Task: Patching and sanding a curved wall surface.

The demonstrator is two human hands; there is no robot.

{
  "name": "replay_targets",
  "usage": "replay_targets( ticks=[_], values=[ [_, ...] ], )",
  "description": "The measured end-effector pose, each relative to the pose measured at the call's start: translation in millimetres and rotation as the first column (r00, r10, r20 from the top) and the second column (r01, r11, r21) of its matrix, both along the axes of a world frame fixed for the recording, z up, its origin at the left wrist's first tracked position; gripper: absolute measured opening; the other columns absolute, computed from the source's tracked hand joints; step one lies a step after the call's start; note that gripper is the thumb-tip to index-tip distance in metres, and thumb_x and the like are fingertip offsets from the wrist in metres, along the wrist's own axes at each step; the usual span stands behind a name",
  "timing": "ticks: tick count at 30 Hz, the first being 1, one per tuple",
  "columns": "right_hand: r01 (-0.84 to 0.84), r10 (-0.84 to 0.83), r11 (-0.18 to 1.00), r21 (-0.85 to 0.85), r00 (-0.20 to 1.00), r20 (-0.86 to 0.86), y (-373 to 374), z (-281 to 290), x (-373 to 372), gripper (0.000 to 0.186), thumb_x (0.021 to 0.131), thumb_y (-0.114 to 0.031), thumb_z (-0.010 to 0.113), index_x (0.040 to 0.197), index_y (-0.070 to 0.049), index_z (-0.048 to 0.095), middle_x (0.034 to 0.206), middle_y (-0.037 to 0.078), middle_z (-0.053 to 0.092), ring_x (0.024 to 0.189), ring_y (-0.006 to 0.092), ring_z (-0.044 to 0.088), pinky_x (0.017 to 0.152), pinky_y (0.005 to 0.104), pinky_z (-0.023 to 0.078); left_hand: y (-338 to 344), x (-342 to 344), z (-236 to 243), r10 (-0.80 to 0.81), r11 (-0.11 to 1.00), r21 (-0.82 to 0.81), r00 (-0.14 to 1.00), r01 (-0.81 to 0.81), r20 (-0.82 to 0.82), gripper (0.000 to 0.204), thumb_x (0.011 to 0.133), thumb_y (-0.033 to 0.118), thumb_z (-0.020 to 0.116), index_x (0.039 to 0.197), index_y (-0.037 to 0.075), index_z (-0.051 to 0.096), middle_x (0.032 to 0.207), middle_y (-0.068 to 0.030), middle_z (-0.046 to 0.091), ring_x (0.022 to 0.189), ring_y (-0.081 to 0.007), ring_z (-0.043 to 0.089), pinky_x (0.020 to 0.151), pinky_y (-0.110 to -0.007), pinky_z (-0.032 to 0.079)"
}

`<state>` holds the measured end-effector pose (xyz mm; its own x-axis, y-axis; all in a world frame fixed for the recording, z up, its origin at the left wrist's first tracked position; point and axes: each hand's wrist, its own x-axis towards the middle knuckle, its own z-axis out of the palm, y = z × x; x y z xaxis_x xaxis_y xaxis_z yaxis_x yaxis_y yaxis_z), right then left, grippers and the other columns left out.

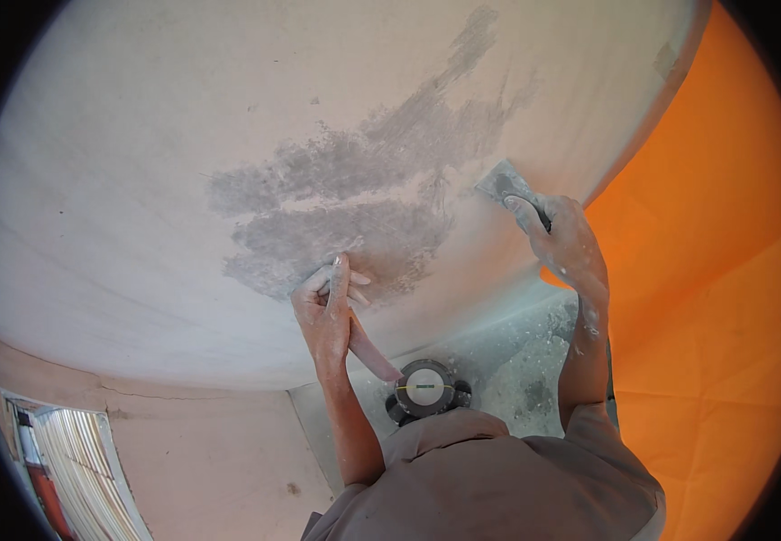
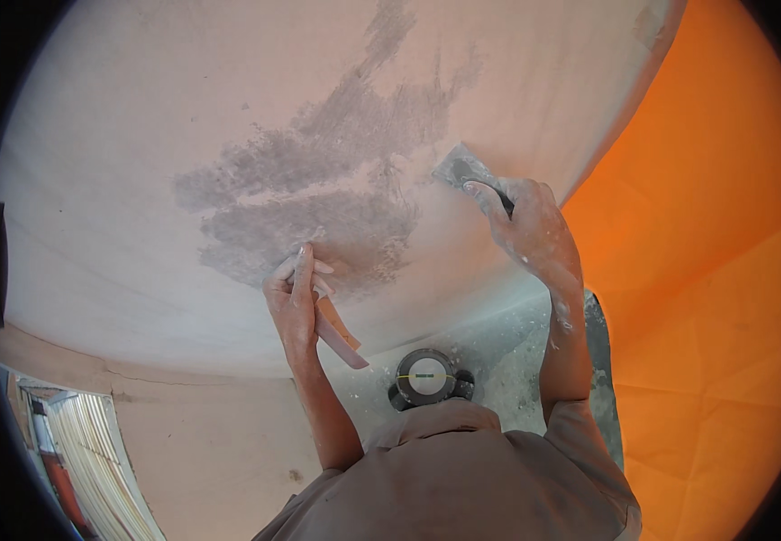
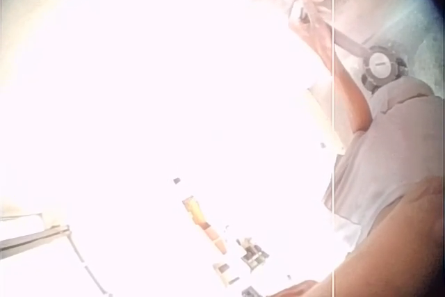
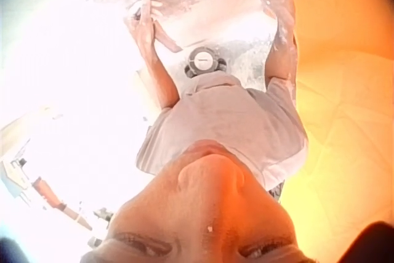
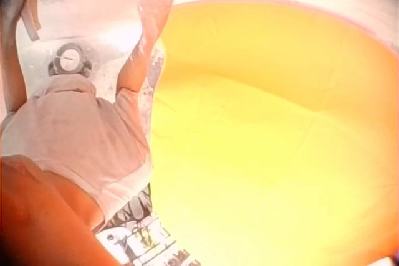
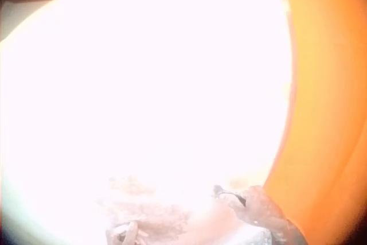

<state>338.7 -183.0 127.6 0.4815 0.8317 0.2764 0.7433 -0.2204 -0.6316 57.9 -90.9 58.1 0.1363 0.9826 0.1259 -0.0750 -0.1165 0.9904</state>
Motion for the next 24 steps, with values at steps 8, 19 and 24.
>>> replay_targets(
  ticks=[8, 19, 24],
  values=[
    [-0.063, 0.061, 0.998, -0.023, 0.993, -0.101, -21.9, 29.9, -12.9, 0.046, 0.102, -0.035, 0.064, 0.086, 0.008, 0.063, 0.061, 0.021, 0.041, 0.054, 0.0283, 0.037, 0.056, 0.0428, 0.038, -1.0, 6.4, 2.8, -0.034, 0.999, 0.043, 0.999, 0.033, 0.017, 0.035, 0.103, 0.024, 0.067, 0.078, -0.001, 0.073, 0.074, -0.0044, 0.070, 0.057, -0.0081, 0.057, 0.057, -0.026, 0.040],
    [-0.060, 0.058, 0.998, -0.012, 0.993, -0.104, -15.5, 20.8, -17.8, 0.051, 0.103, -0.032, 0.063, 0.073, 0.007, 0.049, 0.062, 0.009, 0.027, 0.056, 0.0144, 0.028, 0.051, 0.0391, 0.029, -3.7, 2.2, 7.1, -0.070, 0.993, 0.086, 0.995, 0.075, -0.067, 0.036, 0.103, 0.024, 0.067, 0.078, -0.001, 0.074, 0.062, -0.0015, 0.063, 0.056, -0.0070, 0.054, 0.055, -0.024, 0.036],
    [-0.171, 0.166, 0.981, 0.097, 0.985, 0.052, -20.1, 14.7, -57.6, 0.049, 0.102, -0.033, 0.064, 0.075, 0.007, 0.055, 0.060, 0.010, 0.031, 0.056, 0.0180, 0.031, 0.052, 0.0392, 0.032, -14.1, -9.3, 9.1, -0.038, 0.998, 0.054, 0.999, 0.039, -0.027, 0.037, 0.104, 0.023, 0.066, 0.078, -0.002, 0.073, 0.067, -0.0033, 0.066, 0.057, -0.0081, 0.057, 0.056, -0.025, 0.039]
  ],
)
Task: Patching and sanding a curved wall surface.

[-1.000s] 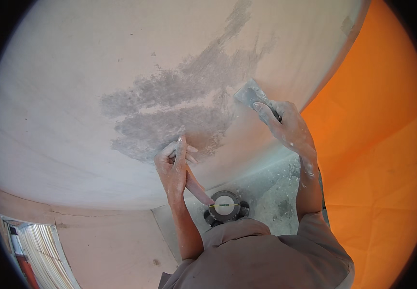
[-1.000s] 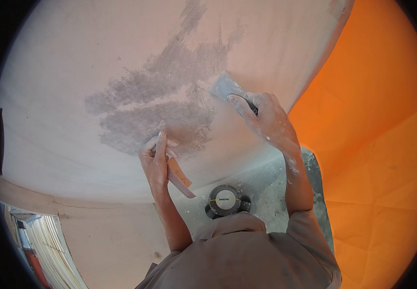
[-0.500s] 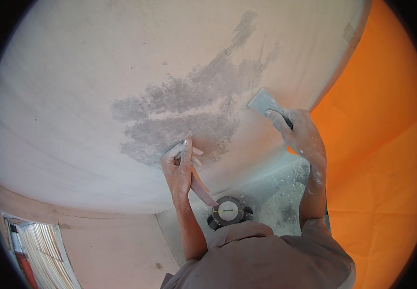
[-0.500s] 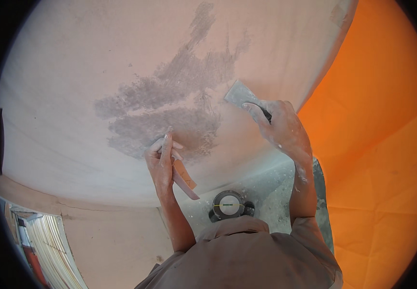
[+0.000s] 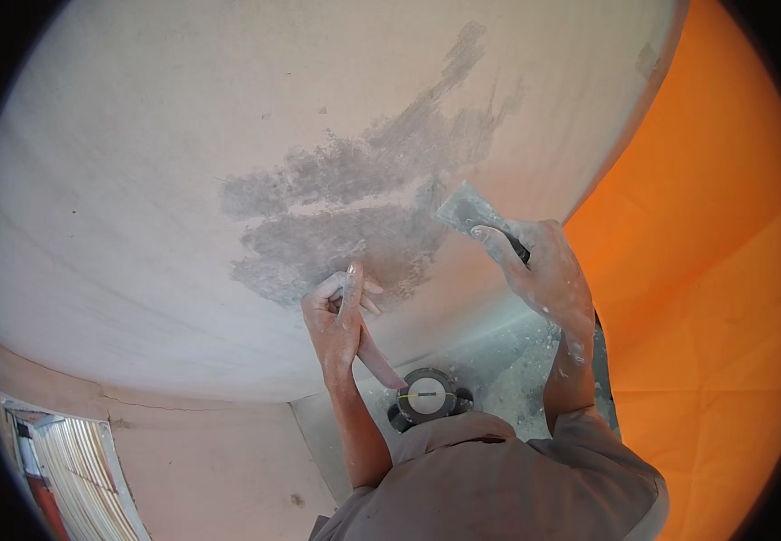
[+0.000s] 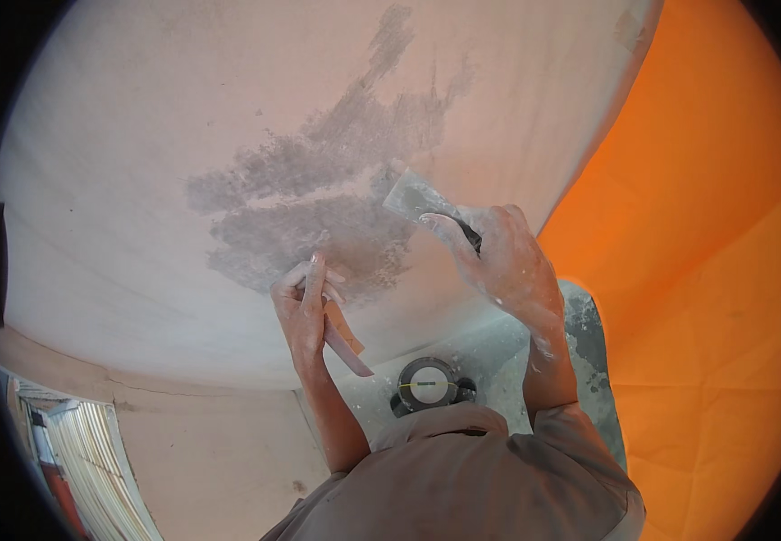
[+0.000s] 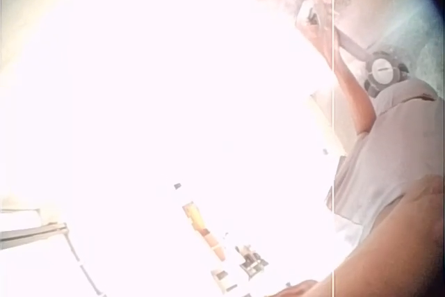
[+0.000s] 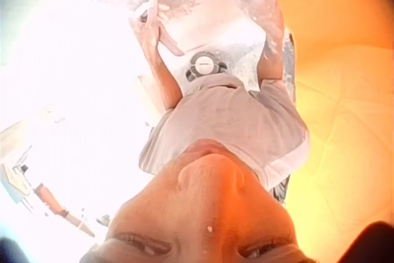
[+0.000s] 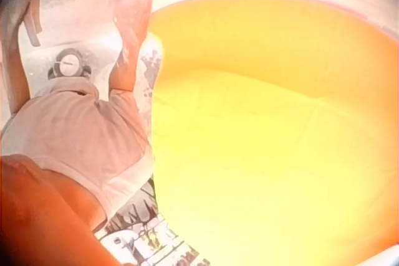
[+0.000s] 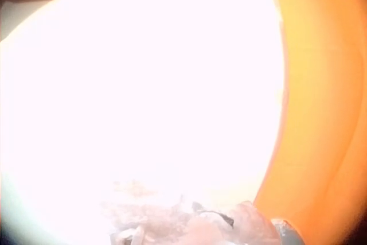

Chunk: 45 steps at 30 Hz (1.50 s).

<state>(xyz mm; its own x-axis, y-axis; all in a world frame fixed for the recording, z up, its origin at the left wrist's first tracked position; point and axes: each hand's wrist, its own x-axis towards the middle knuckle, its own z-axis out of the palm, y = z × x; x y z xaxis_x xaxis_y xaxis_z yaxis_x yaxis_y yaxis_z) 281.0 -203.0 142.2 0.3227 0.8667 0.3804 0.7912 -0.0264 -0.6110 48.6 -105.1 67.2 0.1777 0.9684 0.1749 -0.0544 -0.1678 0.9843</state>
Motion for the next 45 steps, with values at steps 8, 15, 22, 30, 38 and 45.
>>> replay_targets(
  ticks=[8, 15, 22, 30, 38, 45],
  values=[
    [0.050, -0.071, 0.990, 0.134, 0.985, 0.156, 20.8, -22.3, -8.2, 0.044, 0.101, -0.040, 0.063, 0.092, 0.002, 0.072, 0.068, 0.021, 0.057, 0.067, 0.0330, 0.054, 0.065, 0.0442, 0.045, -3.8, 4.7, -1.9, -0.061, 0.998, 0.010, 0.998, 0.060, 0.010, 0.033, 0.103, 0.020, 0.066, 0.081, -0.003, 0.073, 0.073, -0.0060, 0.070, 0.059, -0.0087, 0.059, 0.056, -0.025, 0.040],
    [0.101, -0.138, 0.990, -0.098, 0.842, -0.521, -46.7, -26.2, 9.9, 0.049, 0.104, -0.033, 0.061, 0.071, 0.001, 0.047, 0.058, 0.007, 0.039, 0.055, 0.0154, 0.042, 0.054, 0.0370, 0.034, 0.5, -10.5, -7.2, -0.051, 0.999, -0.012, 0.998, 0.050, -0.038, 0.033, 0.104, 0.021, 0.066, 0.082, -0.002, 0.074, 0.073, -0.0059, 0.071, 0.058, -0.0085, 0.059, 0.057, -0.025, 0.041],
    [0.124, -0.182, 0.961, -0.246, 0.957, -0.224, -70.0, -113.4, -42.2, 0.028, 0.101, -0.023, 0.061, 0.094, 0.004, 0.062, 0.068, 0.020, 0.055, 0.065, 0.0407, 0.055, 0.066, 0.0484, 0.044, -0.2, -19.9, -13.9, -0.166, 0.986, -0.008, 0.986, 0.166, -0.005, 0.032, 0.103, 0.020, 0.066, 0.083, -0.003, 0.074, 0.074, -0.0064, 0.071, 0.059, -0.0090, 0.060, 0.057, -0.025, 0.042],
    [-0.002, -0.028, 0.997, -0.077, 0.920, -0.390, -76.4, -128.2, -77.2, 0.025, 0.100, -0.009, 0.058, 0.122, 0.001, 0.064, 0.071, 0.005, 0.058, 0.058, 0.0123, 0.051, 0.056, 0.0313, 0.042, 4.1, -36.7, -9.8, -0.250, 0.968, -0.010, 0.964, 0.250, -0.087, 0.033, 0.102, 0.021, 0.068, 0.082, -0.004, 0.075, 0.071, -0.0053, 0.070, 0.059, -0.0097, 0.061, 0.057, -0.026, 0.044],
    [0.106, -0.063, 0.992, 0.066, 0.883, -0.465, -51.6, -78.1, -85.8, 0.021, 0.102, -0.013, 0.061, 0.115, 0.001, 0.068, 0.067, 0.000, 0.055, 0.052, 0.0037, 0.040, 0.050, 0.0254, 0.033, 7.8, -25.7, 8.4, -0.285, 0.946, 0.078, 0.925, 0.313, -0.252, 0.031, 0.099, 0.022, 0.070, 0.080, -0.001, 0.077, 0.068, -0.0055, 0.070, 0.058, -0.0092, 0.062, 0.055, -0.026, 0.044],
    [0.147, -0.125, 0.989, 0.009, 0.871, -0.474, -41.0, -43.5, -38.7, 0.034, 0.105, -0.025, 0.059, 0.082, -0.001, 0.067, 0.057, -0.005, 0.034, 0.052, 0.0048, 0.031, 0.049, 0.0305, 0.023, 1.8, -8.7, 23.6, -0.269, 0.941, 0.129, 0.922, 0.313, -0.278, 0.031, 0.099, 0.023, 0.070, 0.080, 0.000, 0.077, 0.065, -0.0050, 0.070, 0.057, -0.0083, 0.061, 0.055, -0.026, 0.044]
  ],
)
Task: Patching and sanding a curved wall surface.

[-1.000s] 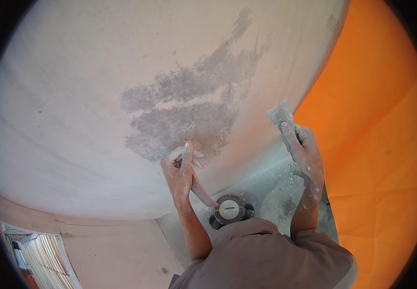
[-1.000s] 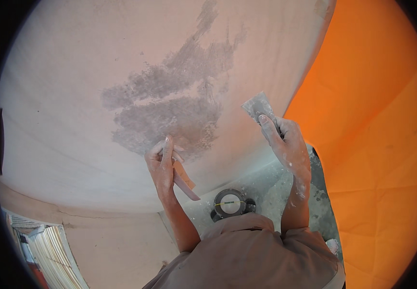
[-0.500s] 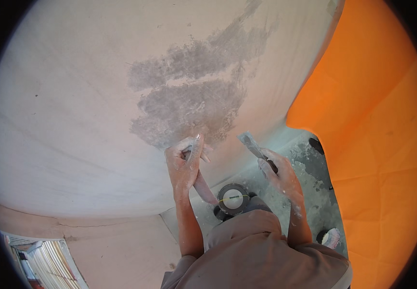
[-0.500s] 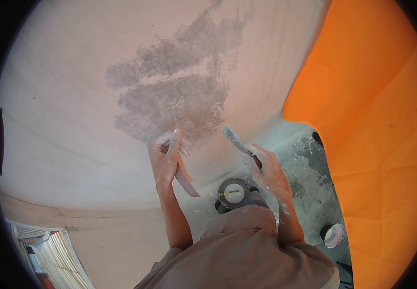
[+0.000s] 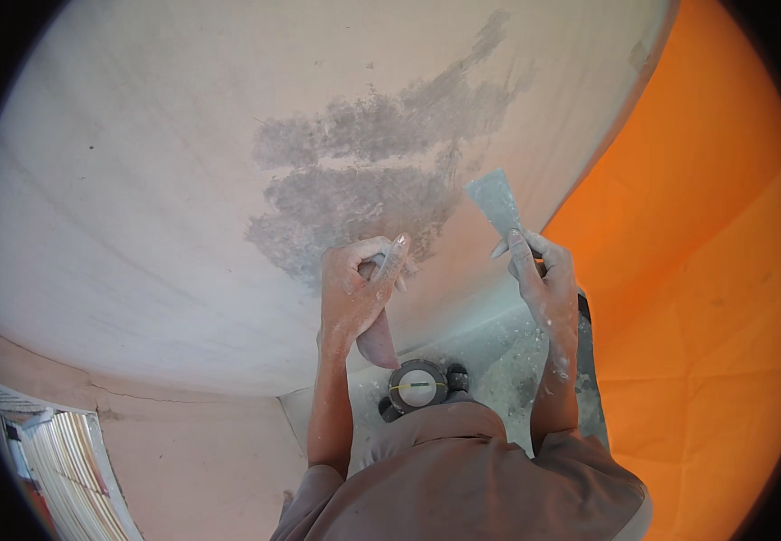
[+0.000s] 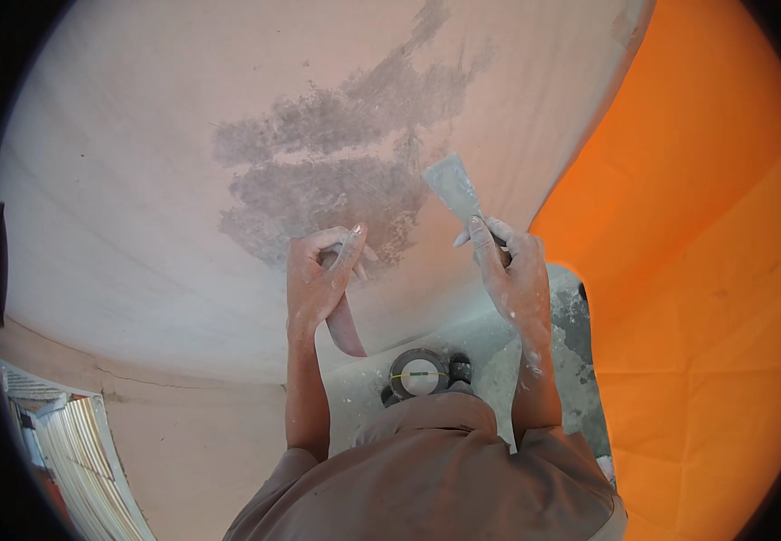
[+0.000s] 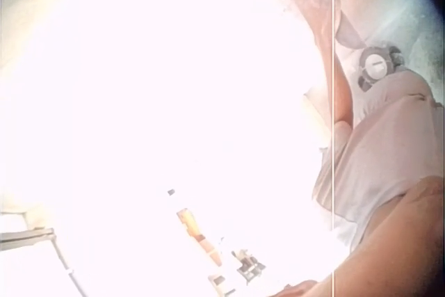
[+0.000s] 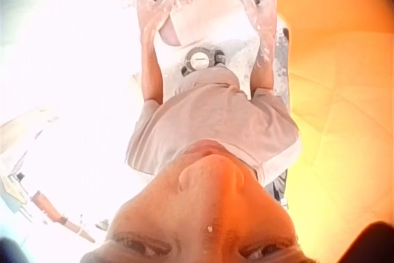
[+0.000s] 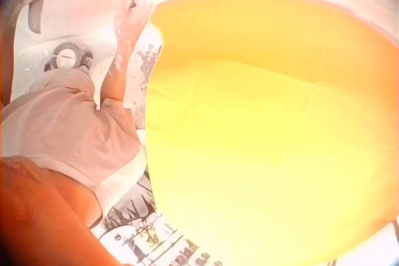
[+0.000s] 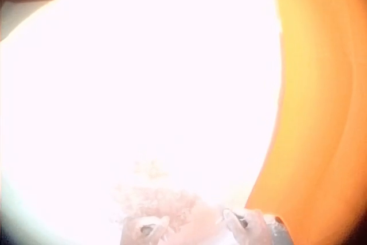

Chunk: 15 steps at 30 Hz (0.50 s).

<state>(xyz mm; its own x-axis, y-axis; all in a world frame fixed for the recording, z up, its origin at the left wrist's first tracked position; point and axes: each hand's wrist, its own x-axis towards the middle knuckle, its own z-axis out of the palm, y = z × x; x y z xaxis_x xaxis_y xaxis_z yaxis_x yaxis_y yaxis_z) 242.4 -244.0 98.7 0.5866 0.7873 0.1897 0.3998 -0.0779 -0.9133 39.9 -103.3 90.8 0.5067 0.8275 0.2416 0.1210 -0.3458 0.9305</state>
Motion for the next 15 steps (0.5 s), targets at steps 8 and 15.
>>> replay_targets(
  ticks=[8, 15],
  values=[
    [-0.270, 0.283, 0.958, 0.093, 0.942, -0.179, 43.5, -24.7, 23.0, 0.045, 0.111, -0.037, 0.048, 0.074, -0.011, 0.050, 0.059, -0.009, 0.035, 0.043, 0.0006, 0.027, 0.039, 0.0232, 0.020, 2.4, 31.0, -10.7, 0.031, 0.993, -0.118, 1.000, -0.031, -0.003, 0.031, 0.102, 0.030, 0.065, 0.097, 0.002, 0.077, 0.079, -0.0077, 0.075, 0.078, -0.0123, 0.069, 0.076, -0.029, 0.052],
    [-0.296, 0.360, 0.932, 0.208, 0.809, -0.464, 36.1, -62.9, -11.3, 0.040, 0.113, -0.036, 0.044, 0.085, -0.009, 0.055, 0.059, -0.007, 0.039, 0.042, 0.0010, 0.030, 0.038, 0.0211, 0.022, -16.0, 54.6, -33.1, -0.148, 0.972, -0.160, 0.975, 0.174, 0.163, 0.030, 0.106, 0.020, 0.060, 0.125, -0.002, 0.065, 0.113, -0.0058, 0.071, 0.102, -0.0097, 0.063, 0.088, -0.029, 0.052]
  ],
)
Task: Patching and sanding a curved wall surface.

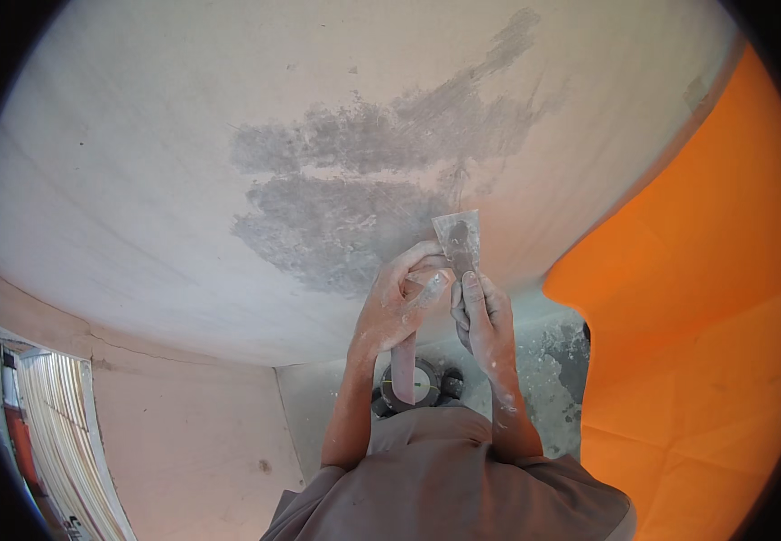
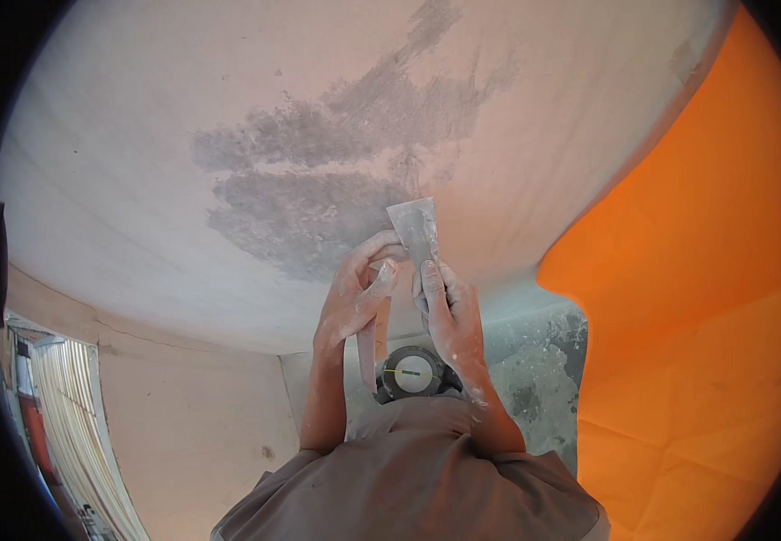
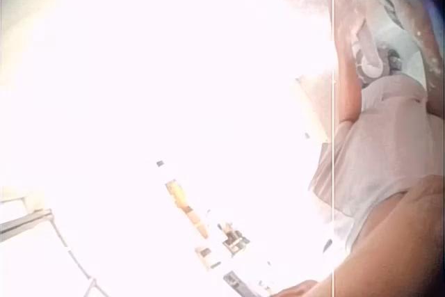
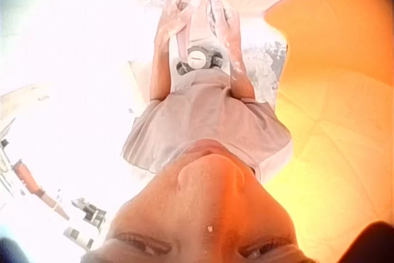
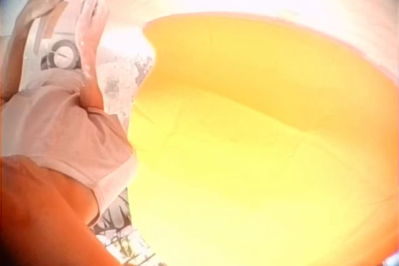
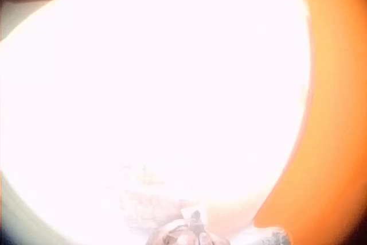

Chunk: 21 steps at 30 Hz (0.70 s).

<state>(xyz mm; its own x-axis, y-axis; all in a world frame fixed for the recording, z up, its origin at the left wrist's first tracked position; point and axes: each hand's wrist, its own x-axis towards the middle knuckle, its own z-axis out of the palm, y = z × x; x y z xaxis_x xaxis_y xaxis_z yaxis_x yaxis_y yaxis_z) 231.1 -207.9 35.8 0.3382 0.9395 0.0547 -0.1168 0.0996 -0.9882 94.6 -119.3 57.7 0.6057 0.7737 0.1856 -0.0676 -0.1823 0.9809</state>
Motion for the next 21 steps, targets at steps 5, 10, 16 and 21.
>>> replay_targets(
  ticks=[5, 10, 16, 21],
  values=[
    [-0.034, 0.035, 0.998, -0.047, 0.999, 0.010, 15.2, -11.7, -4.4, 0.038, 0.113, -0.033, 0.044, 0.109, -0.001, 0.064, 0.065, -0.004, 0.048, 0.054, 0.0046, 0.042, 0.048, 0.0238, 0.033, -6.0, 24.1, -16.5, 0.171, 0.975, -0.151, 0.985, -0.164, 0.035, 0.030, 0.100, 0.026, 0.068, 0.116, 0.001, 0.070, 0.097, -0.0045, 0.073, 0.084, -0.0106, 0.065, 0.078, -0.029, 0.053],
    [0.039, -0.062, 0.989, 0.142, 0.985, 0.160, 32.4, -14.3, -17.5, 0.041, 0.112, -0.028, 0.046, 0.128, 0.006, 0.063, 0.085, 0.010, 0.070, 0.077, 0.0159, 0.064, 0.072, 0.0338, 0.052, -1.0, 25.4, 4.5, 0.286, 0.955, -0.101, 0.955, -0.278, 0.074, 0.024, 0.102, 0.023, 0.068, 0.102, 0.001, 0.077, 0.085, -0.0025, 0.074, 0.079, -0.0085, 0.064, 0.074, -0.026, 0.052],
    [-0.043, 0.016, 0.995, 0.087, 0.959, 0.282, 39.8, 0.0, -10.6, 0.040, 0.110, -0.024, 0.047, 0.132, 0.008, 0.059, 0.099, 0.025, 0.072, 0.092, 0.0235, 0.070, 0.084, 0.0388, 0.052, 5.1, 31.8, 5.9, 0.417, 0.901, -0.192, 0.897, -0.388, 0.146, 0.024, 0.101, 0.020, 0.068, 0.098, -0.002, 0.078, 0.089, -0.0057, 0.077, 0.081, -0.0080, 0.066, 0.073, -0.025, 0.053],
    [-0.094, 0.078, 0.994, 0.055, 0.967, 0.243, 43.2, 11.5, -9.5, 0.038, 0.110, -0.024, 0.047, 0.124, 0.008, 0.061, 0.092, 0.020, 0.070, 0.085, 0.0192, 0.065, 0.078, 0.0359, 0.051, 5.7, 35.0, 11.4, 0.486, 0.873, -0.132, 0.862, -0.470, 0.144, 0.024, 0.102, 0.017, 0.068, 0.099, -0.004, 0.078, 0.088, -0.0087, 0.078, 0.079, -0.0088, 0.067, 0.072, -0.025, 0.053]
  ],
)
